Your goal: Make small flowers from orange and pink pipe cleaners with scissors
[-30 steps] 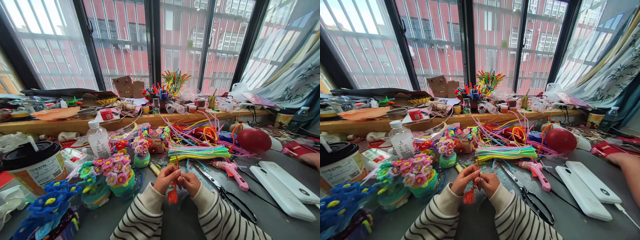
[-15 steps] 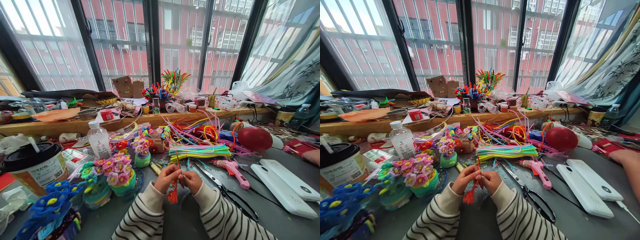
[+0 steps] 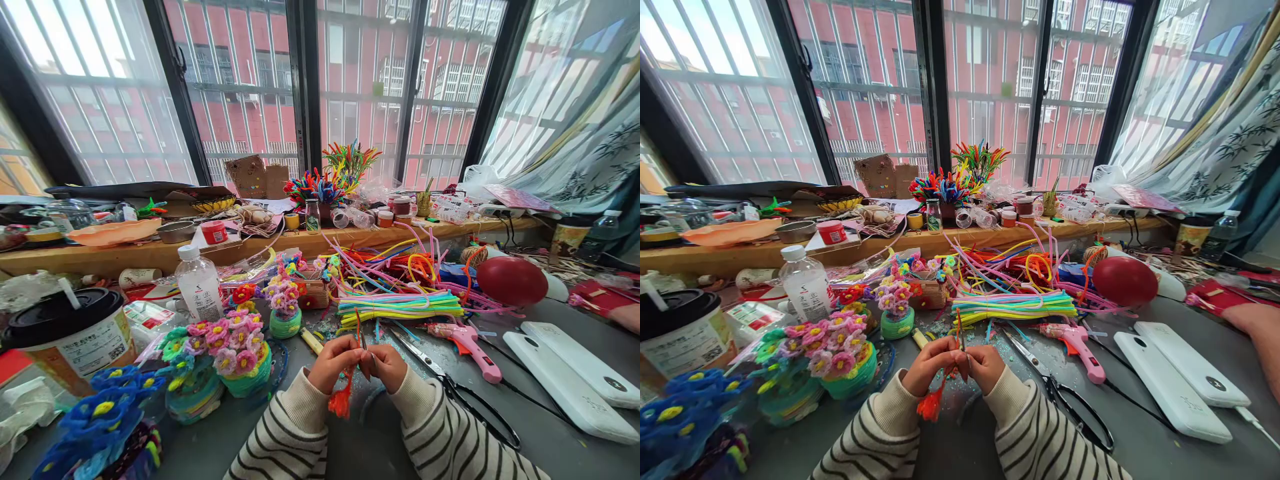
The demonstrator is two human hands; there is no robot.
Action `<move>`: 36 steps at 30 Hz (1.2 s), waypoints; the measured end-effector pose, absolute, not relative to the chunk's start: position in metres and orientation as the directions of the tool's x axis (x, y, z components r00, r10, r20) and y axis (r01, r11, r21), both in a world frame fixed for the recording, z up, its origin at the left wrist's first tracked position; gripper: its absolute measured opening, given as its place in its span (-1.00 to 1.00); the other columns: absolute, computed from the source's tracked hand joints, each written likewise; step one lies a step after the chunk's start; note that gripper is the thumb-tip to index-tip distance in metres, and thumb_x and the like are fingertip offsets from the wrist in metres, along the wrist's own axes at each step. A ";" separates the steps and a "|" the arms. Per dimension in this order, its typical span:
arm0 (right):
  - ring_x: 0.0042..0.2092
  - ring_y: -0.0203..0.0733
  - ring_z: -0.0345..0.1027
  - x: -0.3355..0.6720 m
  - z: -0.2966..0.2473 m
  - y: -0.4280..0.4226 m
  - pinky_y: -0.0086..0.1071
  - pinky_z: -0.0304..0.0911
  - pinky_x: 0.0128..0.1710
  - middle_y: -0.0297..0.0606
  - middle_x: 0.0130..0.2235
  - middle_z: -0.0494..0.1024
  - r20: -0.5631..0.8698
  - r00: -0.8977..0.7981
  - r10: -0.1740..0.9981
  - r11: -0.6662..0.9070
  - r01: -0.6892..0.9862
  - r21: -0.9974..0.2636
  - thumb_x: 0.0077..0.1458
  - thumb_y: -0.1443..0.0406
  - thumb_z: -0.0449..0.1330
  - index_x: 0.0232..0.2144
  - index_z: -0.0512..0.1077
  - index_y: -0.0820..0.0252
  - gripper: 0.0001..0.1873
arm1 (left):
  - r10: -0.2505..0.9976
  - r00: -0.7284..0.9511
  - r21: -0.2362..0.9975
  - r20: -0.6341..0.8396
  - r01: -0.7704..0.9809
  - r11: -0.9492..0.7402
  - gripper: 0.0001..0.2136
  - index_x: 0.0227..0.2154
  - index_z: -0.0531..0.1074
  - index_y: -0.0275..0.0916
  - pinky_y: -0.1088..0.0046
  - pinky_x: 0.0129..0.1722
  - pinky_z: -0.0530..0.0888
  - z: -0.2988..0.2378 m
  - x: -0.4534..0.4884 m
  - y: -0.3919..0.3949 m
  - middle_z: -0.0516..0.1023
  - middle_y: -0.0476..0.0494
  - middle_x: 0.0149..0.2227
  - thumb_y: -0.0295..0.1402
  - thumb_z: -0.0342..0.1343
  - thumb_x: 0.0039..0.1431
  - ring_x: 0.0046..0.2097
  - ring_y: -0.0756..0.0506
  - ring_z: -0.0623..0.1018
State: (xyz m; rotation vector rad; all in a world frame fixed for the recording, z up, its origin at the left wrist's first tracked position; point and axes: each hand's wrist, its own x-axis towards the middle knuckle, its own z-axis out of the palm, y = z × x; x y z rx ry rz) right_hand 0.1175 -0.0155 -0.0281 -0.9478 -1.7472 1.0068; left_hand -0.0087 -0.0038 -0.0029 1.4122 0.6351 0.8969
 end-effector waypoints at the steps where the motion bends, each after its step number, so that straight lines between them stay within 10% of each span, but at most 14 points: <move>1: -0.71 -0.47 -0.14 0.118 -0.030 -0.015 -0.52 -0.20 -0.71 -0.44 -0.78 0.02 0.316 -0.301 0.900 0.381 0.189 -0.905 -0.16 -0.09 -0.18 -0.86 0.13 0.25 -0.42 | 0.835 0.534 0.987 0.134 -0.145 -0.065 -0.78 -0.75 0.13 -0.30 0.59 -0.66 0.11 -0.003 -0.009 -0.003 0.15 0.08 -0.75 -0.30 0.00 -0.20 -0.66 0.11 0.19; 36: -0.71 -0.46 -0.17 0.120 -0.027 -0.012 -0.52 -0.20 -0.73 -0.47 -0.79 -0.04 0.286 -0.224 0.932 0.329 0.184 -0.926 -0.21 -0.16 -0.30 -0.80 0.14 0.24 -0.37 | 0.847 0.513 0.988 0.141 -0.130 -0.086 -0.80 -0.77 0.08 -0.28 0.58 -0.65 0.06 -0.002 -0.010 -0.004 0.11 0.10 -0.76 -0.34 -0.04 -0.22 -0.67 0.12 0.12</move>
